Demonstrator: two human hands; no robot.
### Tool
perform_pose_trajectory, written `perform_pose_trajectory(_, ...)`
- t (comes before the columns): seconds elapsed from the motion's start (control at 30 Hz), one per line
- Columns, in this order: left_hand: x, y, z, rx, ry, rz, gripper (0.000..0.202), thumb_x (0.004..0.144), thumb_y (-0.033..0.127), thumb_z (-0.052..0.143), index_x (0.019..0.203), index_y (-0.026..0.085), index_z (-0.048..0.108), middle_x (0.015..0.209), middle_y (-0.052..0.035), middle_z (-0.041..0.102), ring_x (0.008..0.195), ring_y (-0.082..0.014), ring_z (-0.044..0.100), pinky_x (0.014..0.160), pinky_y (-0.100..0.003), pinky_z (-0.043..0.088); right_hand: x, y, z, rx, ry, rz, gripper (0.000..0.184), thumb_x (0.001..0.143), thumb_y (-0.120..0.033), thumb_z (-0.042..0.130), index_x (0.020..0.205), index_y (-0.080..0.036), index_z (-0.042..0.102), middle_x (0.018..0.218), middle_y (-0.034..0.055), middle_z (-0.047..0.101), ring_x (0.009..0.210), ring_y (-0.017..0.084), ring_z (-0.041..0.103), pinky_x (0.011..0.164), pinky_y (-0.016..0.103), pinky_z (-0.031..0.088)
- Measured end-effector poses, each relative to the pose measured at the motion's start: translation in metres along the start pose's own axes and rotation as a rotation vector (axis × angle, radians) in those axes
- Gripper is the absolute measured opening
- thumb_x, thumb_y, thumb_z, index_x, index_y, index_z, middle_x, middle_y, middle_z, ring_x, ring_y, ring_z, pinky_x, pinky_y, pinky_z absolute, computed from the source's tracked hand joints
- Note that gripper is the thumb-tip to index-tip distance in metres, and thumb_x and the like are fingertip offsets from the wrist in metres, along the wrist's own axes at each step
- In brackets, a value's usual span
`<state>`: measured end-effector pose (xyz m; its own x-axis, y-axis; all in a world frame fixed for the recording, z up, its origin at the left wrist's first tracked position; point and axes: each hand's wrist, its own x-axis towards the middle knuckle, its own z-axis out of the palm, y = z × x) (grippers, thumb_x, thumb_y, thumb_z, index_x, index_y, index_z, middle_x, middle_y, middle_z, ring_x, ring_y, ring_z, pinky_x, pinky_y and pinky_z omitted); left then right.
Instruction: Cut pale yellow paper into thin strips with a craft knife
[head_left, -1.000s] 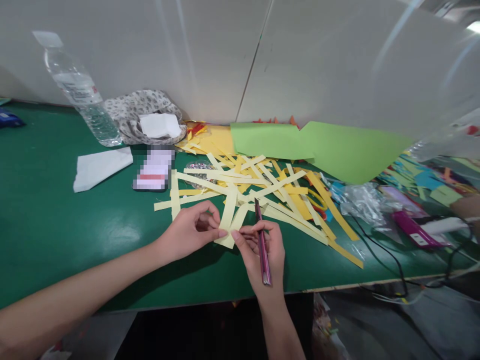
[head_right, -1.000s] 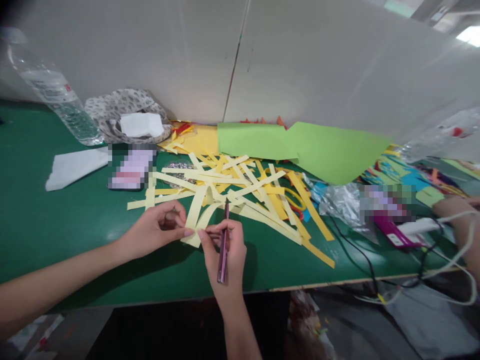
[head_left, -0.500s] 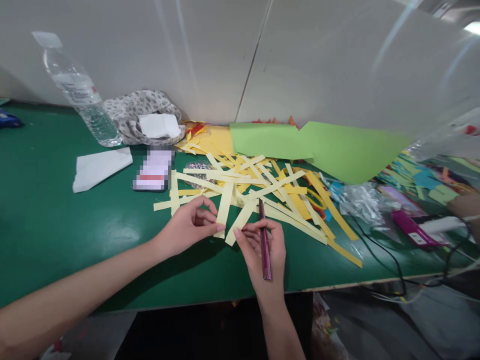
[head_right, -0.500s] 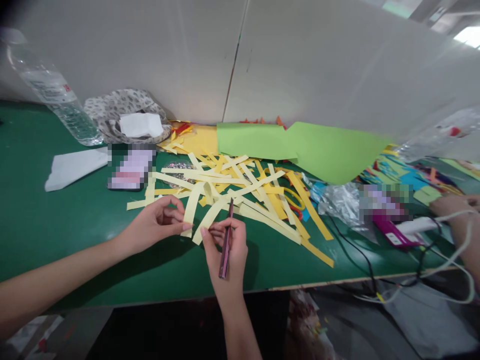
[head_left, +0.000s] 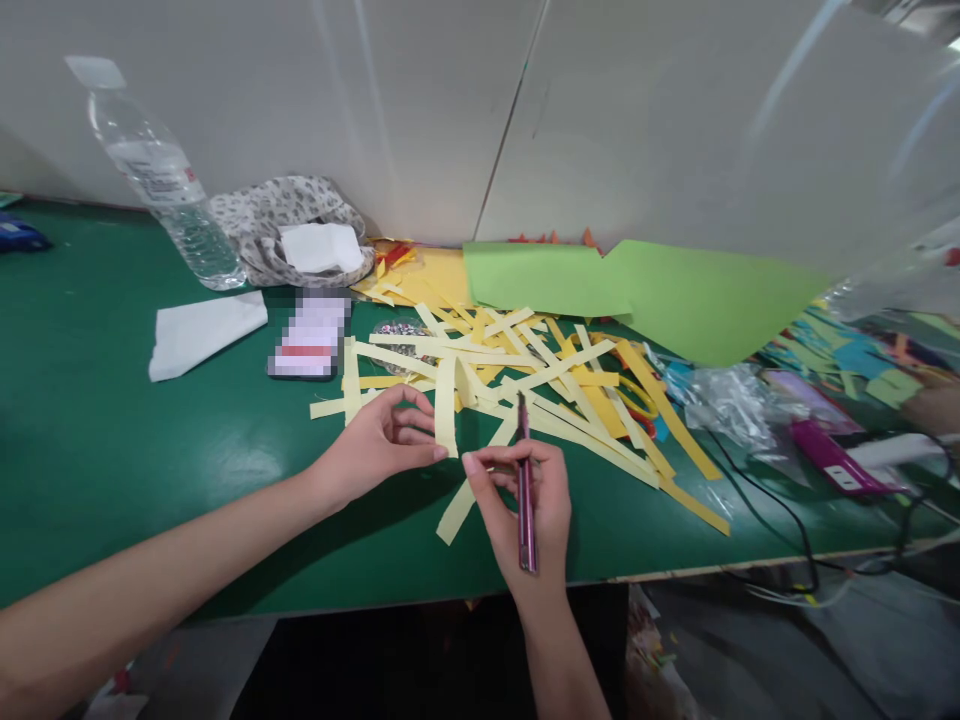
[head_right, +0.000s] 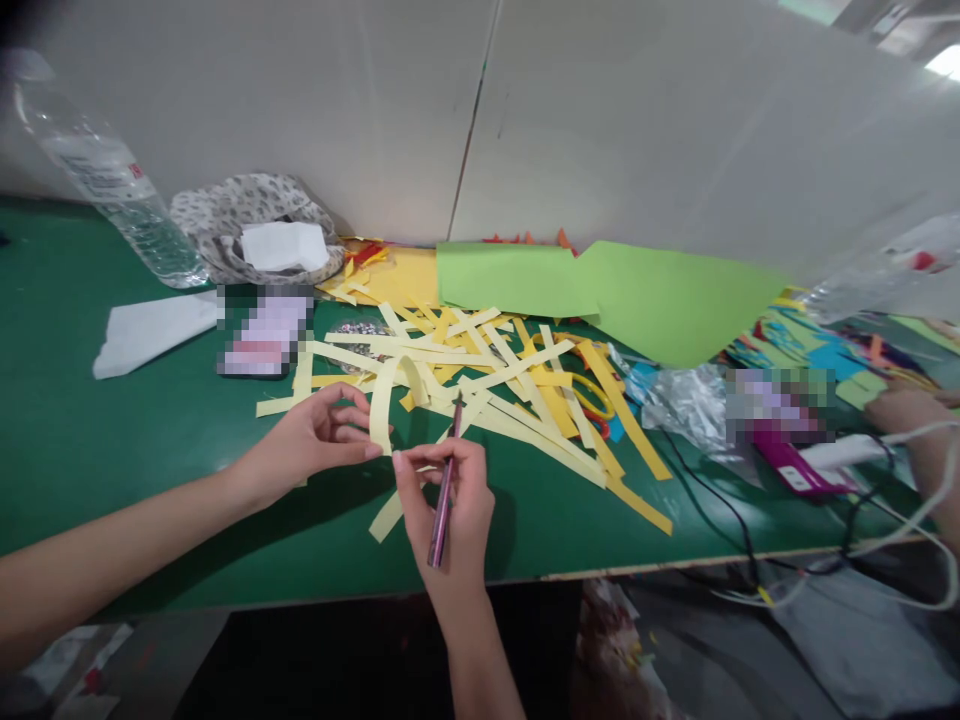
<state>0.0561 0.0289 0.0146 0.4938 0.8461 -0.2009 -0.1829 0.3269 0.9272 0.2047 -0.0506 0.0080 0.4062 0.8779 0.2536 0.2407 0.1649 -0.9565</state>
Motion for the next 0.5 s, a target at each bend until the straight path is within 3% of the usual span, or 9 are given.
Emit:
perform_pose_trajectory(0.2,-0.0004,-0.0022,-0.0001,0.023,-0.004,0.009,0.041,0.064,0.01,0.076,0.088,0.017,0.045,0.081,0.0055,0.062,0.066,-0.0071,0.066,0.066,-0.02,0.051,-0.0008,-0.0005,0.0049,-0.047,-0.041,0.01,0.024,0.076,-0.022,0.069,0.083,-0.024,0.046,0.075,0.0007,0.072,0.069,0.017,0.071,0.065,0.029,0.058)
perform_pose_trajectory(0.5,-0.0019,0.0005,0.0005,0.127,0.019,0.005,0.04,0.063,0.013,0.076,0.088,0.018,0.045,0.079,0.0042,0.063,0.066,-0.0083,0.064,0.063,-0.022,0.05,-0.0008,0.0008,0.0043,-0.057,-0.049,-0.011,0.026,0.075,-0.021,0.068,0.083,-0.024,0.044,0.076,0.0014,0.072,0.069,0.018,0.072,0.065,0.03,0.059)
